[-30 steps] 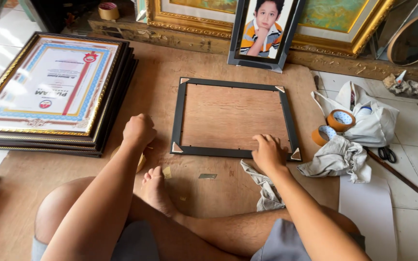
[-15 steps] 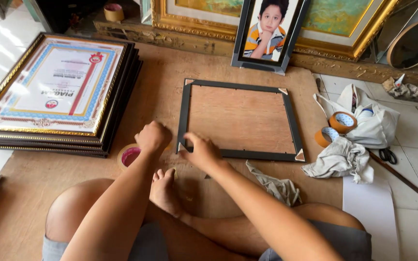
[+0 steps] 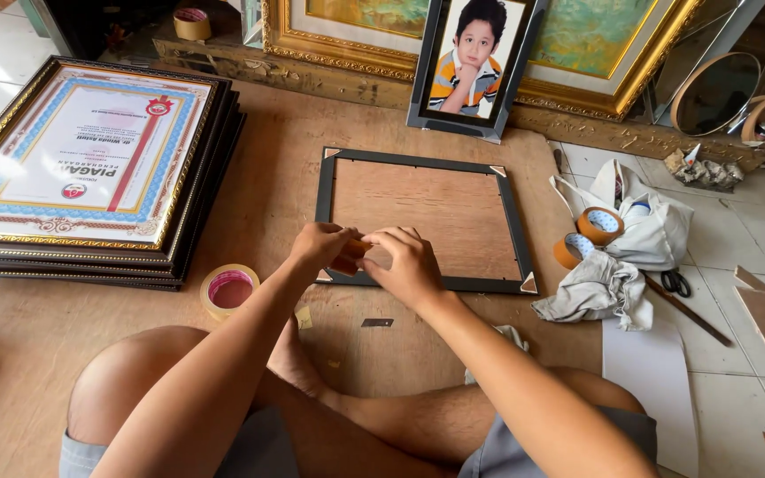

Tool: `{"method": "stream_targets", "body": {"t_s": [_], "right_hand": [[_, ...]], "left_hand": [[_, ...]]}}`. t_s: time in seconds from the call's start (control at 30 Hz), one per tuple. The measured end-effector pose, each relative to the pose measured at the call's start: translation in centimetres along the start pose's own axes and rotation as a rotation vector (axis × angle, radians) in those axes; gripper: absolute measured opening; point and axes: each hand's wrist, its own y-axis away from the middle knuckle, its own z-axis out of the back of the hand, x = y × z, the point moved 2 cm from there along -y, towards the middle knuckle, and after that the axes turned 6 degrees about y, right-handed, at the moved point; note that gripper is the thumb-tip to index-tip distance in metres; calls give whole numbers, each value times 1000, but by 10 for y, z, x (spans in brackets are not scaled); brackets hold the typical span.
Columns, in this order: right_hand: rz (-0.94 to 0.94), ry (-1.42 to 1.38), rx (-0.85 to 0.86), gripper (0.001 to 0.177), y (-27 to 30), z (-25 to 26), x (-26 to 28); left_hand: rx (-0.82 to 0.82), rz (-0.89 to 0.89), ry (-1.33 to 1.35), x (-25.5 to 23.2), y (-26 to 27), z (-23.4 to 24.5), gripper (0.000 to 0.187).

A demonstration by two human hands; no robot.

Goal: Applying and smoothing adhesive tape on the back of a picture frame

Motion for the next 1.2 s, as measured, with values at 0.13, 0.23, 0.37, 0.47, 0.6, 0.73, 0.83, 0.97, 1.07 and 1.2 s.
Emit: {"method": "stream_targets", "body": {"t_s": [0.13,0.23,0.37,0.47,0.6,0.73,0.83,0.97,1.07,1.2], "right_hand": [[-29,-33,-7,21,-7,13,15],[-84,-45,27,8,-13,12,11],[-356,-102,124,8,-21,7,-13],[-551,-124,201,13,-21,11,-47],[-728,-280,256,24,1,3,-86],[-871,-390,197,37,22,11,-124],[-956,-358,120,52,32,60,-160],[-1078,-340,-46,61,72,132,-250],[-1102,-317,-50,52,111,126,-321],[-1074,-247,-56,35,142,117,-337]], "left_hand": [[50,17,21,19,-22,-11,43],[72,-34,95,52,-67,-20,53],[354,-86,260,18,-11,3,106],[344,-153,45,1,14,2,93],[196,-488,-452,5,-1,-1,58],[52,-789,-825,23,-53,-13,44],[-14,-805,-1003,24,-57,32,32],[-56,-492,-1236,64,-111,114,57],[-21,-375,-1291,74,-111,130,64],[129,-344,-1113,95,-111,106,75]]}}
